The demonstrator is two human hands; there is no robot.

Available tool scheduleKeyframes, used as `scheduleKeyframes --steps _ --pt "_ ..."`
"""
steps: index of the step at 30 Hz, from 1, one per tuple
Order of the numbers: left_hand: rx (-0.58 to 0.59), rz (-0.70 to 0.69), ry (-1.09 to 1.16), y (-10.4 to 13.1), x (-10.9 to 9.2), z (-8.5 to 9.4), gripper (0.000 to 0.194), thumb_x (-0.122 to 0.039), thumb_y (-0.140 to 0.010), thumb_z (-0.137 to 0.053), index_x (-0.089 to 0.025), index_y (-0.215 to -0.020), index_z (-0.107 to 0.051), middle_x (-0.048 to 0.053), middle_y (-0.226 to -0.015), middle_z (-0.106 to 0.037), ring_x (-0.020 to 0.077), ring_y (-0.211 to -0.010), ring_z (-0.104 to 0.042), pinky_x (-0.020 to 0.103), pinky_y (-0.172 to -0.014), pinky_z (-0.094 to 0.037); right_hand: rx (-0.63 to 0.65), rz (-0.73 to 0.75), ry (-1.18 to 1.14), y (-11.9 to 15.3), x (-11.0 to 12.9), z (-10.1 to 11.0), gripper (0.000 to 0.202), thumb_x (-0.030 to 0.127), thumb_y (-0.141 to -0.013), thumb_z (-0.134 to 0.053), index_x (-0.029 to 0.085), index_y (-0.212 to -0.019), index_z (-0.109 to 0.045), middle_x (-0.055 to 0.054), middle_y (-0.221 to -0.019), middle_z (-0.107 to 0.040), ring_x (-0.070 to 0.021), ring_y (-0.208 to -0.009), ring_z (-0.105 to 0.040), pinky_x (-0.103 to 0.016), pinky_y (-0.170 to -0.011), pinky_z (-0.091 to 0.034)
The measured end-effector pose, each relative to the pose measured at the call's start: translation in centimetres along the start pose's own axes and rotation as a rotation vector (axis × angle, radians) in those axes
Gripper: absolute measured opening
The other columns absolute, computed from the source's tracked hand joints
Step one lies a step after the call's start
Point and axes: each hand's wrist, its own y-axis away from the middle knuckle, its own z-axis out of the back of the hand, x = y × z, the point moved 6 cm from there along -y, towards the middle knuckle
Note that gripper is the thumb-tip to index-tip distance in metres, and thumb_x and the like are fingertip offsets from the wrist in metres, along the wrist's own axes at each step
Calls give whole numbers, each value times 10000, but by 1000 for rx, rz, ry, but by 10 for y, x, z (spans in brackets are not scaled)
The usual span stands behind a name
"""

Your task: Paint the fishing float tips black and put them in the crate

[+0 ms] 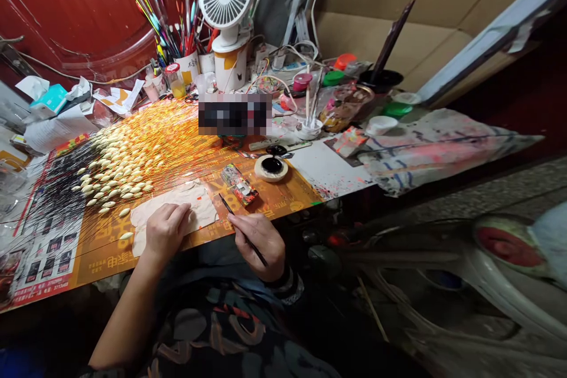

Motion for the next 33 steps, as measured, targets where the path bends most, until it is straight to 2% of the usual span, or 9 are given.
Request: scheduleKeyframes --steps 5,19,25,33 --pt "11 2 -20 -1 -1 0 109 -228 -977 -514 -188 -982 -615 14 -736 -642 145 -696 -588 276 -656 -432 4 -1 -46 1 6 -2 518 19 -859 -582 254 -1322 -590 -76 -1010 -724 -213 -879 -680 -380 -736 -564" --pt "41 20 -34 0 -1 -2 128 -240 -982 -499 -199 -979 -621 15 -733 -645 143 -703 -598 278 -655 -434 43 17 -14 1 9 -9 529 23 -867 -582 241 -1349 -565 -86 -1088 -714 -218 -922 -683 -393 -772 -569" --pt "47 21 -32 1 -1 -3 129 -233 -980 -499 -197 -975 -623 16 -736 -639 144 -709 -592 277 -665 -431 12 11 -37 -2 16 -8 552 -3 -847 -587 248 -1338 -575 -74 -1017 -719 -216 -873 -678 -388 -737 -569" --pt "56 17 -34 2 -1 -4 131 -235 -983 -493 -192 -972 -617 15 -735 -633 144 -704 -579 277 -658 -425 48 9 -59 6 16 -15 539 19 -856 -594 242 -1346 -570 -82 -1065 -711 -225 -919 -672 -398 -743 -578"
